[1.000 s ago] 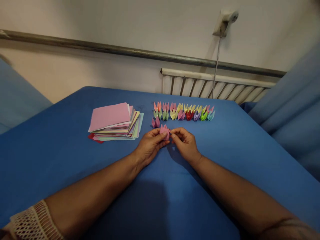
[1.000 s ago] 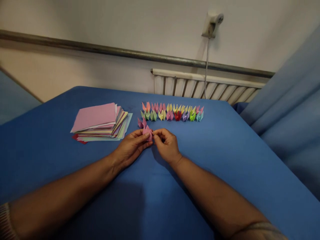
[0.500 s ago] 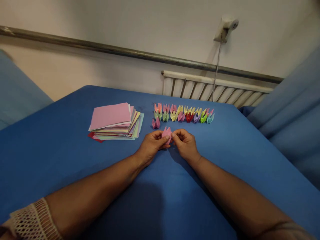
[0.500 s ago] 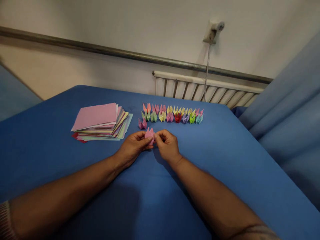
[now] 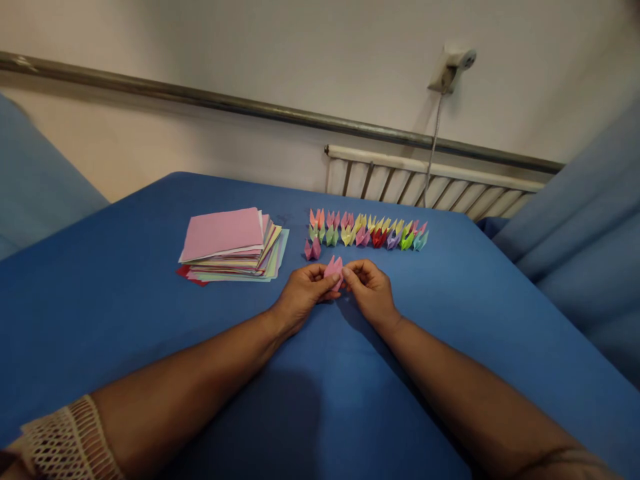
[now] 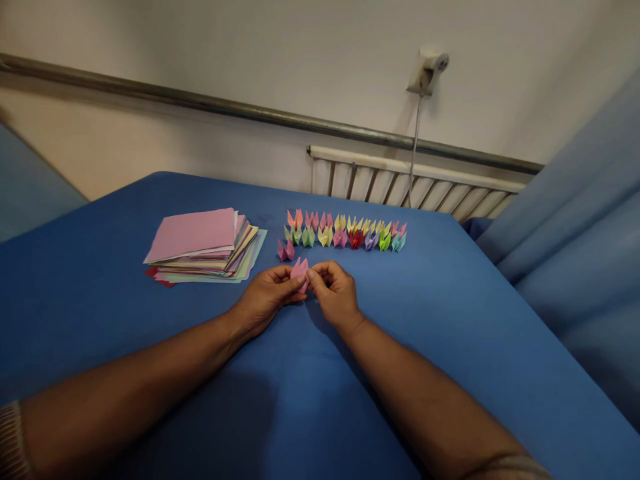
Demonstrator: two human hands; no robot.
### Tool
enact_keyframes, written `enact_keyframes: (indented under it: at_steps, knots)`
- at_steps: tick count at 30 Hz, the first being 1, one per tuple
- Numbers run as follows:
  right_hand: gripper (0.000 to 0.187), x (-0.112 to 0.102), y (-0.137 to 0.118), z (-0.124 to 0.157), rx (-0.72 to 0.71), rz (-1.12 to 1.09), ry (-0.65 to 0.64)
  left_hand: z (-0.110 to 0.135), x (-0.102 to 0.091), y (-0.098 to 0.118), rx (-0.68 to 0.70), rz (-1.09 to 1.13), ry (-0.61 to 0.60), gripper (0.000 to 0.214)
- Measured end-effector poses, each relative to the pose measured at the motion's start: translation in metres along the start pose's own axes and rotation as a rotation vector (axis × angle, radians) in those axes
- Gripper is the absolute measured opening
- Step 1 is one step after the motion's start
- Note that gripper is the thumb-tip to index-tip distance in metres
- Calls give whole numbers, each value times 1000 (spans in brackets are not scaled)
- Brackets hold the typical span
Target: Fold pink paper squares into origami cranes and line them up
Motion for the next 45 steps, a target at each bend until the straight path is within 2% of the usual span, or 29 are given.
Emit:
enact_keyframes:
  at_steps: [6, 14, 21, 27, 32, 39, 42, 45]
  knots:
    - [19, -2, 4, -3, -24, 51, 23, -1, 1, -3, -23, -5, -22, 29]
    - [28, -5, 2, -3, 6, 6, 35, -2, -1, -2, -54, 57, -19, 24]
    - [19, 3, 6, -2, 32, -64, -8, -3, -2, -5, -51, 43, -16, 25]
    - [17, -4, 4, -5, 10, -67, 66, 0, 6, 0, -54, 105, -97, 23]
    - [16, -6, -4, -6, -18, -81, 65, 0, 9, 0, -81, 124, -135, 24]
    - [19, -6, 1, -7, -9, -109, 63, 1, 9, 4, -36, 66, -111, 25]
    - [19, -11, -3, -5, -56, -71, 110, 0, 5, 9, 33, 58, -55, 27]
    - [16, -7, -11, -1, -127, -8, 80, -1, 3, 15, 128, 8, -29, 31]
Point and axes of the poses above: each hand's wrist, its own z-axis away from the middle knuckle, its own x-axis out of the palm, y = z × x, the point moved 10 cm from there along -z, towards the middle knuckle, and after that the axes turned 8 degrees about y, right-handed, at the moved point
